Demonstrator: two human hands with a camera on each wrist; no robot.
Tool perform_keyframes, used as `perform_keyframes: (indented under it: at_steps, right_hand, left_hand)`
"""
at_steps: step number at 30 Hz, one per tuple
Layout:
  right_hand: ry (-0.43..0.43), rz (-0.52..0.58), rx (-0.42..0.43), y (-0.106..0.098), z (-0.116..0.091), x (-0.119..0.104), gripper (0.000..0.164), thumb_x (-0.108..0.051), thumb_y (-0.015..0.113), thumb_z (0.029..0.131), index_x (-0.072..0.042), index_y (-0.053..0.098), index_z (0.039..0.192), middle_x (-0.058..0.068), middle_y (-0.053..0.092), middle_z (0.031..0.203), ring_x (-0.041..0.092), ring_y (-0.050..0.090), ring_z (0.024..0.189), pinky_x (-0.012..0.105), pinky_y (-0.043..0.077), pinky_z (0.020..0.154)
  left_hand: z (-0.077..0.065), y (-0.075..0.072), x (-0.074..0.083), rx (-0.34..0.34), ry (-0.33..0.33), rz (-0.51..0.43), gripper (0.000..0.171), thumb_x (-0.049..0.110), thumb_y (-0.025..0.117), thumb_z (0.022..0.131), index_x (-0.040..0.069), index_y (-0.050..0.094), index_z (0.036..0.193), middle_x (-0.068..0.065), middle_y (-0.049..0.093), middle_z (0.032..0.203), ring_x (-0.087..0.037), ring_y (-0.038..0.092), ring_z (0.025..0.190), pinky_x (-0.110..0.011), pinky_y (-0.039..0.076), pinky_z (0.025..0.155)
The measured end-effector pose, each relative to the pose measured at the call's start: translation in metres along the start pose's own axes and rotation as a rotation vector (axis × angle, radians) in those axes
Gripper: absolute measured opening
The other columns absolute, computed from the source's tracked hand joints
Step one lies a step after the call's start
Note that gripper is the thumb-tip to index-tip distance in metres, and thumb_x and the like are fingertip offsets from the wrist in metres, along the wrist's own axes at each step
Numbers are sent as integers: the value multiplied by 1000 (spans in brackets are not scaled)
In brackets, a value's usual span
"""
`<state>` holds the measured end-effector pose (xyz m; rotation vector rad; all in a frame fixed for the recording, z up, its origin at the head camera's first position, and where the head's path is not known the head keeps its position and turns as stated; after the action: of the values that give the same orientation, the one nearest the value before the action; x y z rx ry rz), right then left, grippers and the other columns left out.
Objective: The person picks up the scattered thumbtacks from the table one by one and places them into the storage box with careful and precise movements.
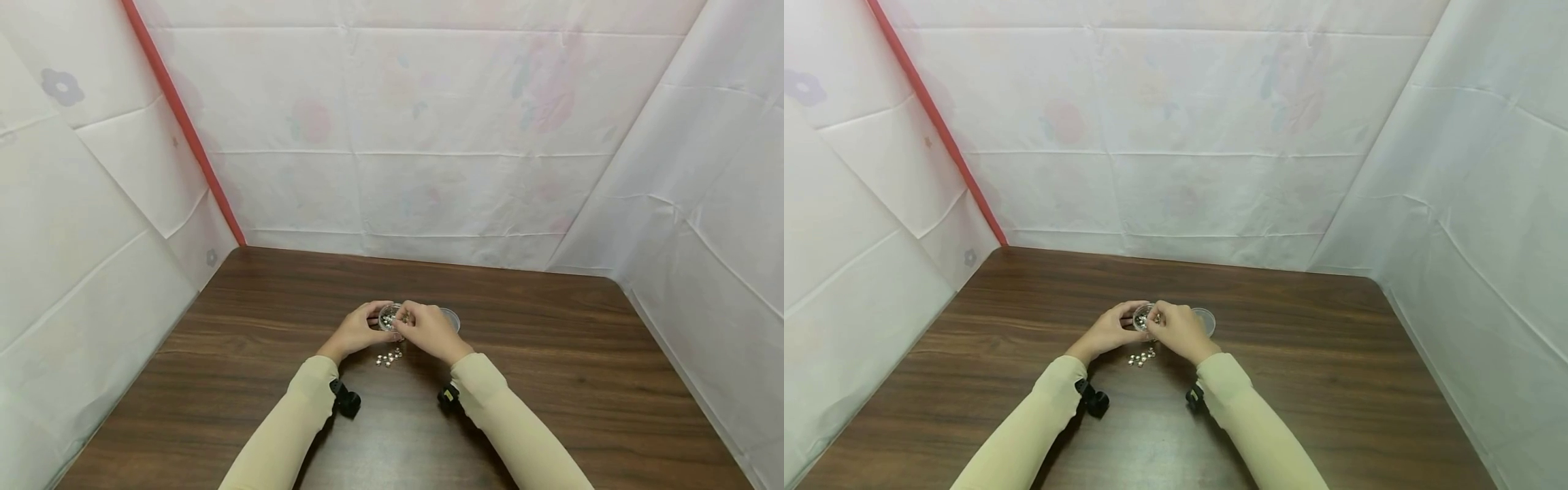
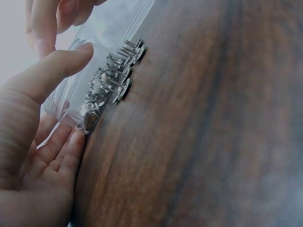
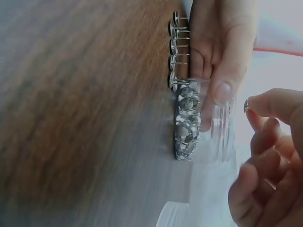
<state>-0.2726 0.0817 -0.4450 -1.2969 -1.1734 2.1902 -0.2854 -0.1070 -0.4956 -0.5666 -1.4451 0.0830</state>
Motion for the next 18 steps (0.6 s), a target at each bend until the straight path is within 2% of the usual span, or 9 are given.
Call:
perform_keyframes:
  at_steps: [10,15,18]
  right_hand:
    - [93,-121,-15,4,13,-1,12,-37,57,91,-28,64,94,-8,53,58,9,42,40,22,30,33]
    - [92,-118,-10,4,13,-1,17,-40,57,92,-28,64,101,-9,54,61,10,43,40,23,33,34]
    - [69,-101,-5,4,10,0,14,-36,57,92,-27,63,99,-9,54,62,9,44,41,23,35,35]
  left_hand:
    - [0,0,1,-6,-27,3,75,45,81,67,31,47,133,4,48,129,-11,52,106,-38,50,91]
    - [-1,0,1,-14,-10,8,77,44,80,68,30,46,135,2,49,130,-13,52,107,-39,50,91]
    - [-1,0,1,-7,-7,2,77,43,81,68,29,46,135,1,51,129,-13,53,107,-40,51,90]
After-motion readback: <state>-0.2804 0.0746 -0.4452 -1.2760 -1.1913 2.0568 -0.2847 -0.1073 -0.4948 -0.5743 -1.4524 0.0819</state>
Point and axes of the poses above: each hand's wrist, its own z-axis towards the middle knuckle, its own y-axis out of the palm, x = y × z, the point moved 1 cm from there along z, towards the middle knuckle
